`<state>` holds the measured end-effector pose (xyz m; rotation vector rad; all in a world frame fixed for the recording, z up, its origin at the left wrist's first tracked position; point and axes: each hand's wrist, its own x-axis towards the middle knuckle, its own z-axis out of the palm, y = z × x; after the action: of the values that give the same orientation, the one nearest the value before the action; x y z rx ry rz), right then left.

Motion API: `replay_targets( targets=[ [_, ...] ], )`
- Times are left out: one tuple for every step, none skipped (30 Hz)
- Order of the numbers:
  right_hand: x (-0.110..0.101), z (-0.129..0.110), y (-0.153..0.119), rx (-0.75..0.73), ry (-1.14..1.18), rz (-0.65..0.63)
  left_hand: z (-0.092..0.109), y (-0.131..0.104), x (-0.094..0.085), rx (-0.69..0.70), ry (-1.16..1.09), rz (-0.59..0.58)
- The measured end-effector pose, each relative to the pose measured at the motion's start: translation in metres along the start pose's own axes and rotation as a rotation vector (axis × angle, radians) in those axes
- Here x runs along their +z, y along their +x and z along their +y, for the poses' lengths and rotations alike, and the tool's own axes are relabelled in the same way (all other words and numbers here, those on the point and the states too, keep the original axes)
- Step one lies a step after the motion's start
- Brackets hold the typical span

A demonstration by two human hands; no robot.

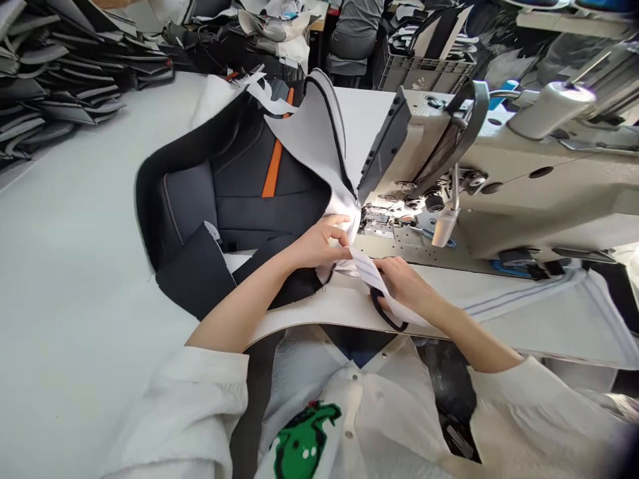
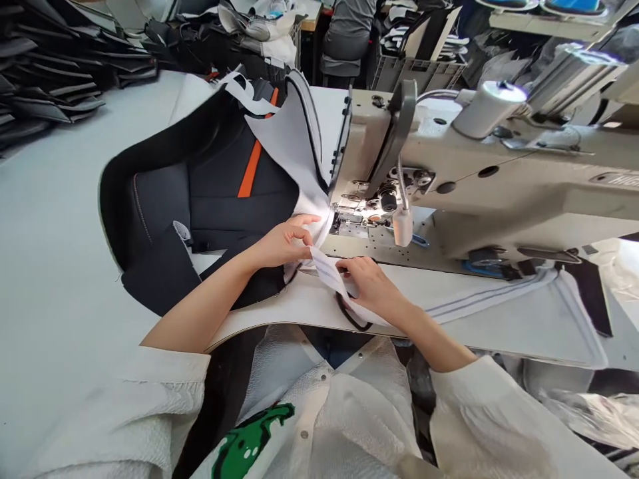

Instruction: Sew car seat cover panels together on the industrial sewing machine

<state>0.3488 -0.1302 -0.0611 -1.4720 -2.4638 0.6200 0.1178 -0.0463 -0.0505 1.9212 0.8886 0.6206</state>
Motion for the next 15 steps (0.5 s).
replay_targets(
  targets=[
    [-0.003, 0.000, -0.003, 0.020, 0.023, -0.012, 0.001, 0.000, -0.001, -0.004, -0.009, -0.004],
    [-0.005, -0.001, -0.005, 0.044, 0.040, -0.015, 0.002, 0.000, -0.001, -0.009, -0.018, -0.009],
    [-0.007, -0.002, -0.007, 0.063, 0.046, -0.013, 0.002, -0.001, -0.001, -0.013, -0.022, -0.012],
    [-0.007, -0.003, -0.007, 0.069, 0.037, -0.010, 0.003, -0.001, 0.000, -0.013, -0.020, -0.013],
    [-0.007, -0.005, -0.006, 0.061, 0.011, -0.007, 0.004, -0.001, 0.001, -0.009, -0.013, -0.012],
    [-0.005, -0.007, -0.004, 0.043, -0.029, -0.009, 0.004, -0.002, 0.002, -0.005, -0.002, -0.011],
    [-0.003, -0.009, 0.000, 0.018, -0.079, -0.021, 0.004, -0.002, 0.003, 0.001, 0.012, -0.007],
    [-0.001, -0.010, 0.004, -0.002, -0.136, -0.039, 0.003, -0.003, 0.004, 0.009, 0.026, 0.000],
    [0.001, -0.012, 0.008, -0.011, -0.192, -0.063, 0.002, -0.003, 0.004, 0.017, 0.039, 0.011],
    [0.003, -0.013, 0.010, -0.004, -0.243, -0.087, 0.001, -0.004, 0.004, 0.025, 0.047, 0.026],
    [0.004, -0.014, 0.011, 0.010, -0.281, -0.114, 0.000, -0.004, 0.004, 0.033, 0.052, 0.043],
    [0.005, -0.013, 0.010, 0.025, -0.301, -0.142, -0.001, -0.004, 0.004, 0.044, 0.057, 0.059],
    [0.005, -0.011, 0.007, 0.040, -0.301, -0.162, 0.000, -0.005, 0.005, 0.054, 0.071, 0.070],
    [0.004, -0.008, 0.001, 0.061, -0.286, -0.170, 0.002, -0.006, 0.006, 0.064, 0.100, 0.074],
    [0.003, -0.003, -0.007, 0.096, -0.261, -0.159, 0.005, -0.007, 0.009, 0.077, 0.148, 0.067]
  ],
)
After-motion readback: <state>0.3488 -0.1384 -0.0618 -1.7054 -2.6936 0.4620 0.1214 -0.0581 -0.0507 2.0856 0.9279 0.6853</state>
